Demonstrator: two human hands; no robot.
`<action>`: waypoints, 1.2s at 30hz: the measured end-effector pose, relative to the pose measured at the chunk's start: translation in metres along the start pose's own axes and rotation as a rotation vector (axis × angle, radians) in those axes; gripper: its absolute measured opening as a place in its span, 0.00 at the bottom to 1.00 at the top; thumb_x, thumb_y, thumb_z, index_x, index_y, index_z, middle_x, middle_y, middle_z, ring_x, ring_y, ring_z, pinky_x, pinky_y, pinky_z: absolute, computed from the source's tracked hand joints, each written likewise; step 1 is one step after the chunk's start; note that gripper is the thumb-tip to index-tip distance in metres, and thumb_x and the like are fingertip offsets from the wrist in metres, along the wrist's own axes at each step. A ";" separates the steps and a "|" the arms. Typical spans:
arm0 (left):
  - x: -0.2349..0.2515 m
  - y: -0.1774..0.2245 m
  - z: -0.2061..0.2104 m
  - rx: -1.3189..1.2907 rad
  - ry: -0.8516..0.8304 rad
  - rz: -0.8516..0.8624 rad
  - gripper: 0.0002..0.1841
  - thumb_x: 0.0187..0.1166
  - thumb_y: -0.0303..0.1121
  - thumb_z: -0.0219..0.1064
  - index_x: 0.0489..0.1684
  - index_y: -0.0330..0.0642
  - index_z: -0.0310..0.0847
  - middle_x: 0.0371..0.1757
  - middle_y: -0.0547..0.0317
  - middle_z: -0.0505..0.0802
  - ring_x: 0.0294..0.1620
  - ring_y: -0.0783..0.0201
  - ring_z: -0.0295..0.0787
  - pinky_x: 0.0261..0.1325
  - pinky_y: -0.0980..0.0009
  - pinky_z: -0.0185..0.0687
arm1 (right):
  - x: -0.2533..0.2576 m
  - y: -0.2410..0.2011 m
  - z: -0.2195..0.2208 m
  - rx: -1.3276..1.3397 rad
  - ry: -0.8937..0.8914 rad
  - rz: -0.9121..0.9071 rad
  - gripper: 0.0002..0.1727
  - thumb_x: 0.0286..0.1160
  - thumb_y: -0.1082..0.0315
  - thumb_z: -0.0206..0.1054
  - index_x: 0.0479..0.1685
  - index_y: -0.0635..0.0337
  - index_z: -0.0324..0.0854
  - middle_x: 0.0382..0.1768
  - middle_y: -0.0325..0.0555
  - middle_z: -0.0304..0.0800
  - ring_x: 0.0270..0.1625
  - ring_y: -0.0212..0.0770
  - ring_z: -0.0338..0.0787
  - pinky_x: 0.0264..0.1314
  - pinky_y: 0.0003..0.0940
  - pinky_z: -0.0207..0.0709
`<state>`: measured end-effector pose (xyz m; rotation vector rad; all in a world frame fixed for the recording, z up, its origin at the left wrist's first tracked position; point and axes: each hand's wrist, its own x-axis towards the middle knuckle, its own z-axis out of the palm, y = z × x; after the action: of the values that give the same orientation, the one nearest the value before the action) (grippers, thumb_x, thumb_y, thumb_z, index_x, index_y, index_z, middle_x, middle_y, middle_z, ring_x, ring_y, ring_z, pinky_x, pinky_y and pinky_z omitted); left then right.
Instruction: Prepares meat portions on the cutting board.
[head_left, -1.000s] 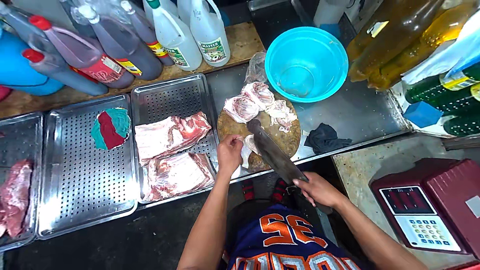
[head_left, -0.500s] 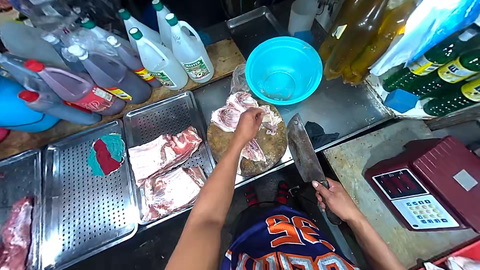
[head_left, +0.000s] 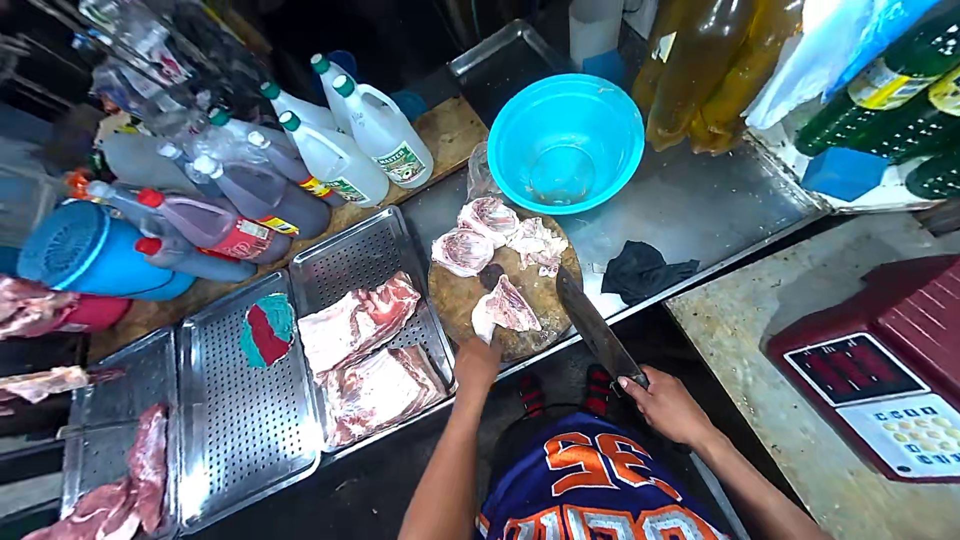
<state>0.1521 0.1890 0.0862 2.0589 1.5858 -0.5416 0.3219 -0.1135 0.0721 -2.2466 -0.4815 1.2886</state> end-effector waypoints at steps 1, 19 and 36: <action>-0.001 0.002 0.002 -0.056 -0.001 -0.014 0.31 0.81 0.58 0.62 0.57 0.33 0.85 0.59 0.35 0.91 0.64 0.39 0.89 0.65 0.36 0.82 | 0.004 -0.005 0.000 -0.014 0.008 -0.004 0.26 0.85 0.40 0.60 0.54 0.55 0.82 0.27 0.45 0.87 0.25 0.44 0.89 0.34 0.49 0.88; -0.033 -0.029 0.041 -1.094 -0.303 -0.109 0.19 0.94 0.48 0.47 0.40 0.44 0.75 0.15 0.65 0.70 0.10 0.68 0.62 0.14 0.72 0.62 | 0.045 -0.140 0.045 -0.715 0.022 -0.250 0.30 0.89 0.37 0.48 0.64 0.53 0.77 0.41 0.53 0.92 0.49 0.56 0.95 0.51 0.58 0.86; -0.033 -0.017 0.044 -0.765 -0.242 -0.004 0.27 0.92 0.53 0.46 0.39 0.38 0.81 0.33 0.49 0.85 0.35 0.51 0.84 0.42 0.47 0.80 | -0.010 -0.225 0.056 -0.125 0.448 -0.933 0.24 0.84 0.48 0.62 0.45 0.65 0.84 0.24 0.43 0.89 0.25 0.37 0.91 0.31 0.38 0.90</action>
<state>0.1264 0.1415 0.0676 1.3584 1.3627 -0.1300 0.2562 0.0779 0.1865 -1.8906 -1.2455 0.2802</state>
